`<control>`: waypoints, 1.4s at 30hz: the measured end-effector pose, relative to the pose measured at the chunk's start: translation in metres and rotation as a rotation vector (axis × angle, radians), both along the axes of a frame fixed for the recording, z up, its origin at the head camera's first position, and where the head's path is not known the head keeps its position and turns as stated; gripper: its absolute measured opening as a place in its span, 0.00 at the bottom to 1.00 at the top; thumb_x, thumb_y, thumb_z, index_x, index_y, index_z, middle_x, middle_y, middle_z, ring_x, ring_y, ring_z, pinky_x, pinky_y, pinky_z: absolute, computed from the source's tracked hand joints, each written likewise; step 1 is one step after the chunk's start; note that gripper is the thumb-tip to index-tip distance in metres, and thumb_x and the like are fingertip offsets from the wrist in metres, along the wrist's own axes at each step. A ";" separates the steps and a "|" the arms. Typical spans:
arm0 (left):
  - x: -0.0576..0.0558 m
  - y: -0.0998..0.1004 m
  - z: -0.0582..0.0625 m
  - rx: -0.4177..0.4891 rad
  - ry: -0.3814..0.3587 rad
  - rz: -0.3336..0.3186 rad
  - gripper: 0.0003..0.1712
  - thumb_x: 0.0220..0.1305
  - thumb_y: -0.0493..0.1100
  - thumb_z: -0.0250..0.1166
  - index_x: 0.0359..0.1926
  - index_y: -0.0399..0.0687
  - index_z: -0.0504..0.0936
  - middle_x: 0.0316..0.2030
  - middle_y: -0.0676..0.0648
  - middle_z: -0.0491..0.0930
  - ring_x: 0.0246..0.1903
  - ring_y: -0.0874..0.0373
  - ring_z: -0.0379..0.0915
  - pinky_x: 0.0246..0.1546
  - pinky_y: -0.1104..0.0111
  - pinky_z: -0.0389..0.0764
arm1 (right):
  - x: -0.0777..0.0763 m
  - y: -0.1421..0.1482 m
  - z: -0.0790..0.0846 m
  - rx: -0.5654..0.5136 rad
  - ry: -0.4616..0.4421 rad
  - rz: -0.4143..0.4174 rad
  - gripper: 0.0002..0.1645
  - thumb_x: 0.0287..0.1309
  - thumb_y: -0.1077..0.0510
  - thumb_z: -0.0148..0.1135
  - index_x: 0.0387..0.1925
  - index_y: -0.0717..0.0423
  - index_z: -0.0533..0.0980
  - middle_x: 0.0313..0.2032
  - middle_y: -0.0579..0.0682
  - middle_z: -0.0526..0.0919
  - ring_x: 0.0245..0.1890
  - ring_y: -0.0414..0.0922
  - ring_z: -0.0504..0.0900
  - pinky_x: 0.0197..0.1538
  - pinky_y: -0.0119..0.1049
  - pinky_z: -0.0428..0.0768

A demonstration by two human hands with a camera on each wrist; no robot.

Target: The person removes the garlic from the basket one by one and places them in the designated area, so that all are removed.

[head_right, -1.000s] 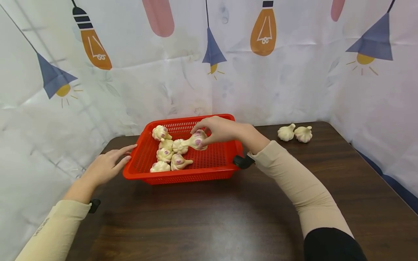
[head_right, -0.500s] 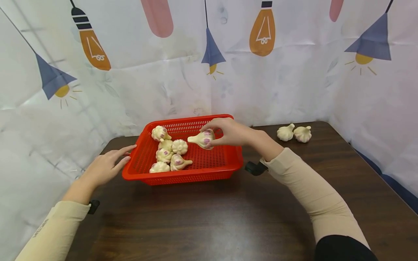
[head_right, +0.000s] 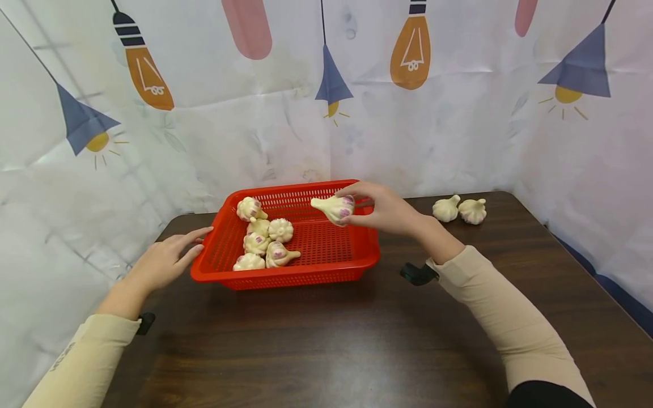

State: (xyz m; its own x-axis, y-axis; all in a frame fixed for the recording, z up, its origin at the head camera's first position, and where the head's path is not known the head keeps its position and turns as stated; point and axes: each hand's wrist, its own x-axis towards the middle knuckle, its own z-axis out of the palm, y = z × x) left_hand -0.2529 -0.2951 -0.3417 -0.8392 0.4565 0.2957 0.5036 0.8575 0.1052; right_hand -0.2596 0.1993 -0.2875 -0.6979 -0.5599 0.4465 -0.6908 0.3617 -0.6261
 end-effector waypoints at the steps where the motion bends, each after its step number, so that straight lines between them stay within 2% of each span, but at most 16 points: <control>1: 0.000 0.000 0.000 0.001 -0.001 0.002 0.28 0.78 0.53 0.56 0.73 0.50 0.70 0.56 0.32 0.81 0.51 0.34 0.78 0.50 0.38 0.78 | 0.000 0.002 -0.001 -0.013 0.008 -0.001 0.29 0.57 0.70 0.73 0.61 0.63 0.78 0.55 0.55 0.82 0.53 0.51 0.80 0.56 0.56 0.81; 4: 0.001 -0.001 -0.002 0.001 -0.002 0.004 0.28 0.78 0.53 0.56 0.73 0.50 0.70 0.56 0.32 0.81 0.51 0.34 0.78 0.50 0.38 0.77 | 0.000 0.007 -0.005 -0.059 0.029 -0.006 0.31 0.55 0.73 0.73 0.62 0.63 0.78 0.58 0.56 0.80 0.54 0.50 0.80 0.56 0.52 0.81; 9: 0.001 -0.001 -0.002 0.003 0.000 0.008 0.28 0.78 0.53 0.56 0.73 0.51 0.70 0.57 0.32 0.80 0.52 0.34 0.78 0.51 0.38 0.77 | 0.002 0.017 -0.011 -0.115 0.080 -0.053 0.32 0.53 0.75 0.73 0.61 0.64 0.78 0.60 0.58 0.79 0.54 0.44 0.80 0.56 0.34 0.81; 12: 0.001 -0.001 -0.002 0.007 -0.006 0.008 0.29 0.77 0.53 0.56 0.74 0.51 0.70 0.57 0.32 0.80 0.52 0.34 0.78 0.51 0.37 0.77 | 0.004 0.024 -0.014 -0.135 0.097 -0.094 0.32 0.52 0.75 0.74 0.61 0.65 0.79 0.59 0.59 0.80 0.52 0.39 0.80 0.55 0.28 0.80; 22: 0.000 -0.001 -0.001 0.006 -0.019 0.018 0.29 0.78 0.53 0.56 0.74 0.51 0.70 0.58 0.31 0.80 0.52 0.33 0.78 0.51 0.37 0.77 | 0.007 0.051 -0.020 -0.132 0.120 -0.204 0.34 0.52 0.74 0.75 0.62 0.62 0.78 0.57 0.57 0.80 0.52 0.33 0.79 0.56 0.28 0.79; 31: 0.000 0.000 0.000 0.008 -0.021 0.016 0.29 0.78 0.53 0.55 0.74 0.51 0.69 0.57 0.31 0.80 0.52 0.33 0.77 0.51 0.37 0.77 | 0.006 0.072 -0.034 -0.252 0.205 -0.218 0.37 0.41 0.84 0.73 0.57 0.69 0.79 0.54 0.58 0.81 0.49 0.35 0.79 0.53 0.23 0.79; 38: 0.000 0.000 0.001 0.007 -0.028 0.020 0.29 0.78 0.53 0.55 0.74 0.51 0.69 0.58 0.31 0.79 0.52 0.33 0.78 0.51 0.37 0.77 | 0.006 0.086 -0.041 -0.297 0.206 -0.263 0.36 0.42 0.85 0.71 0.58 0.73 0.77 0.54 0.47 0.78 0.48 0.36 0.78 0.52 0.22 0.78; 42: 0.000 0.000 0.000 0.006 -0.036 0.025 0.29 0.78 0.54 0.55 0.74 0.51 0.69 0.58 0.31 0.79 0.52 0.33 0.78 0.52 0.37 0.77 | 0.012 0.089 -0.039 -0.289 0.211 -0.294 0.34 0.44 0.85 0.70 0.57 0.75 0.76 0.55 0.43 0.76 0.49 0.34 0.76 0.51 0.20 0.78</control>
State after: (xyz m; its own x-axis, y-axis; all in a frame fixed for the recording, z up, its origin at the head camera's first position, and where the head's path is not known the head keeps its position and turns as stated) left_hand -0.2526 -0.2948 -0.3416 -0.8605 0.4333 0.2679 0.4775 0.8693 0.1277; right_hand -0.2472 0.2879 -0.3270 -0.6852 -0.1835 0.7048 -0.7085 0.3924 -0.5866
